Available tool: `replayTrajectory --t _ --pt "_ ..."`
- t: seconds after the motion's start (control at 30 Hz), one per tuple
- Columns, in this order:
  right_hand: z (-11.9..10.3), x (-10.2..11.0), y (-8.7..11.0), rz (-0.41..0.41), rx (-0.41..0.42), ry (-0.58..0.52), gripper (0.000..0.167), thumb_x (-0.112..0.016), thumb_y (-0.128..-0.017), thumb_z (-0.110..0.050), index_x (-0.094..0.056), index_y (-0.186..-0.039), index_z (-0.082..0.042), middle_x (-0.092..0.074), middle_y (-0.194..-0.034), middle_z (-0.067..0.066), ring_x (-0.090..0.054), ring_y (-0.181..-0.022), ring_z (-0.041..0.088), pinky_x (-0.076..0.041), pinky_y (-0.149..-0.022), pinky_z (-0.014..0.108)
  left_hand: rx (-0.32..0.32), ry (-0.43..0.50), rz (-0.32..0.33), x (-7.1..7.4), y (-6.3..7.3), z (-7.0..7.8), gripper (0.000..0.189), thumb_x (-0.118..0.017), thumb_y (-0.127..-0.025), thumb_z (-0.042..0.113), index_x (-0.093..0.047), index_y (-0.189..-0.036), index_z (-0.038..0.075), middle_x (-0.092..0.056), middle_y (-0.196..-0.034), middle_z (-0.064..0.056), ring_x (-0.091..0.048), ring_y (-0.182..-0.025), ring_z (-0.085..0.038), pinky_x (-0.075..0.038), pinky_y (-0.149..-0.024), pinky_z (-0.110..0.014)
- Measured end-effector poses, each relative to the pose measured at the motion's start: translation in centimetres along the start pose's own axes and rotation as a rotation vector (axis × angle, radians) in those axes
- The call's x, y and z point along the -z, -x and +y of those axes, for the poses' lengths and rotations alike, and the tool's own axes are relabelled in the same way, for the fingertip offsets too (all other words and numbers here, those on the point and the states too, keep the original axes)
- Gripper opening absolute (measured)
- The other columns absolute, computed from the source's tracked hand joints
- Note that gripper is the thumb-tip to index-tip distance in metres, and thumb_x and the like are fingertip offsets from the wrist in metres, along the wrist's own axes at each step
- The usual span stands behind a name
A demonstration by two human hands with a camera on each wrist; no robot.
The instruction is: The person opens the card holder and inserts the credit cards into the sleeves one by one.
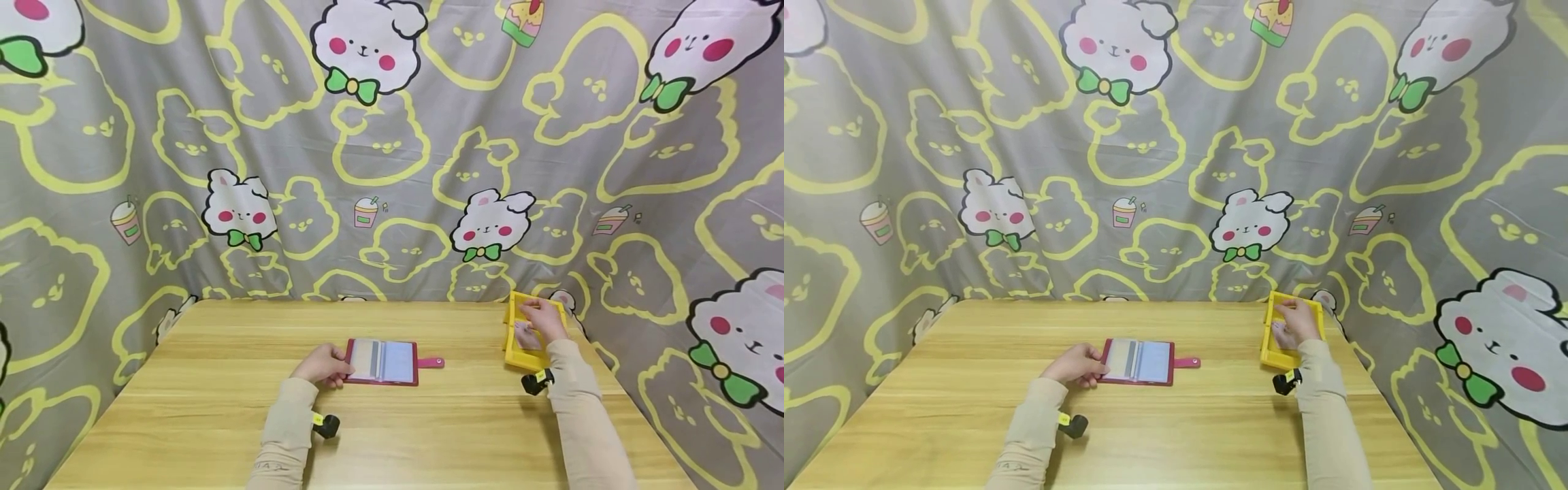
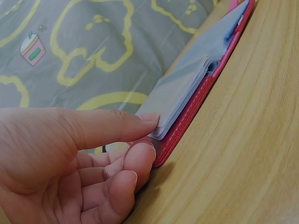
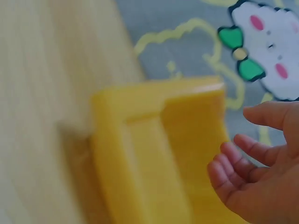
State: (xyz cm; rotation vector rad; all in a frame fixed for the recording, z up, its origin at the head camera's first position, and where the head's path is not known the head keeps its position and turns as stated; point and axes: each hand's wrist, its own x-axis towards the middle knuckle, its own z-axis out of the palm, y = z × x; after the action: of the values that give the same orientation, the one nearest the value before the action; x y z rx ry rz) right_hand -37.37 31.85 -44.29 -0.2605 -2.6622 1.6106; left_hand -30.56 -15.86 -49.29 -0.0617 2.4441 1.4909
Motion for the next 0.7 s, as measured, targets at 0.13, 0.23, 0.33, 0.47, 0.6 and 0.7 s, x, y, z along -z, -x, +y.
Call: replayTrajectory --t 0.13,0.23,0.33,0.47,0.6,0.7 --pt "1.4 0.0 -0.3 -0.024 -0.038 0.1 0.059 -0.045 -0.101 -0.032 -0.033 -0.139 0.012 -0.037 -0.142 0.031 -0.043 -0.125 0.042 -0.041 -0.103 0.047 -0.001 -0.001 -0.002 0.0 0.0 0.0 0.032 -0.074 -0.083 0.006 -0.049 -0.102 -0.003 -0.061 -0.067 -0.007 -0.054 -0.047 -0.009 -0.046 -0.043 -0.018" --pt "1.7 -0.1 -0.3 -0.035 -0.059 0.147 0.063 -0.043 -0.101 -0.033 -0.029 -0.14 0.015 -0.036 -0.141 0.034 -0.041 -0.124 0.043 -0.037 -0.106 0.051 0.002 -0.003 -0.008 0.1 0.0 0.0 0.031 -0.073 -0.083 0.006 -0.05 -0.101 -0.002 -0.061 -0.066 -0.006 -0.054 -0.046 -0.008 -0.045 -0.043 -0.017" --pt "1.8 -0.2 -0.3 -0.058 -0.083 0.167 0.065 -0.041 -0.101 -0.034 -0.027 -0.142 0.015 -0.034 -0.143 0.034 -0.039 -0.126 0.042 -0.033 -0.11 0.052 -0.009 -0.021 -0.015 0.2 -0.1 -0.1 0.028 -0.074 -0.083 0.006 -0.052 -0.099 -0.002 -0.061 -0.066 -0.006 -0.053 -0.046 -0.008 -0.045 -0.043 -0.016" --pt "2.0 -0.1 -0.2 -0.086 -0.114 0.157 0.07 -0.04 -0.101 -0.037 -0.021 -0.144 0.015 -0.028 -0.147 0.034 -0.034 -0.131 0.042 -0.028 -0.115 0.052 -0.019 -0.045 -0.029 0.2 -0.1 -0.1 0.023 -0.074 -0.083 0.007 -0.055 -0.093 -0.001 -0.062 -0.065 -0.005 -0.053 -0.045 -0.008 -0.044 -0.043 -0.016" --pt "2.2 -0.2 0.0 -0.084 -0.111 0.12 0.071 -0.041 -0.101 -0.036 -0.018 -0.145 0.015 -0.024 -0.149 0.034 -0.03 -0.135 0.044 -0.024 -0.116 0.053 -0.022 -0.06 -0.036 0.1 -0.1 -0.1 0.019 -0.074 -0.083 0.008 -0.057 -0.086 0.001 -0.061 -0.063 -0.004 -0.052 -0.045 -0.008 -0.043 -0.043 -0.016" --pt "2.3 -0.3 0.0 -0.071 -0.111 0.09 0.072 -0.042 -0.101 -0.036 -0.017 -0.146 0.015 -0.023 -0.15 0.034 -0.03 -0.134 0.044 -0.027 -0.115 0.053 -0.026 -0.063 -0.032 0.0 -0.1 0.0 0.018 -0.074 -0.083 0.008 -0.058 -0.084 0.001 -0.061 -0.063 -0.004 -0.052 -0.045 -0.008 -0.043 -0.043 -0.016"
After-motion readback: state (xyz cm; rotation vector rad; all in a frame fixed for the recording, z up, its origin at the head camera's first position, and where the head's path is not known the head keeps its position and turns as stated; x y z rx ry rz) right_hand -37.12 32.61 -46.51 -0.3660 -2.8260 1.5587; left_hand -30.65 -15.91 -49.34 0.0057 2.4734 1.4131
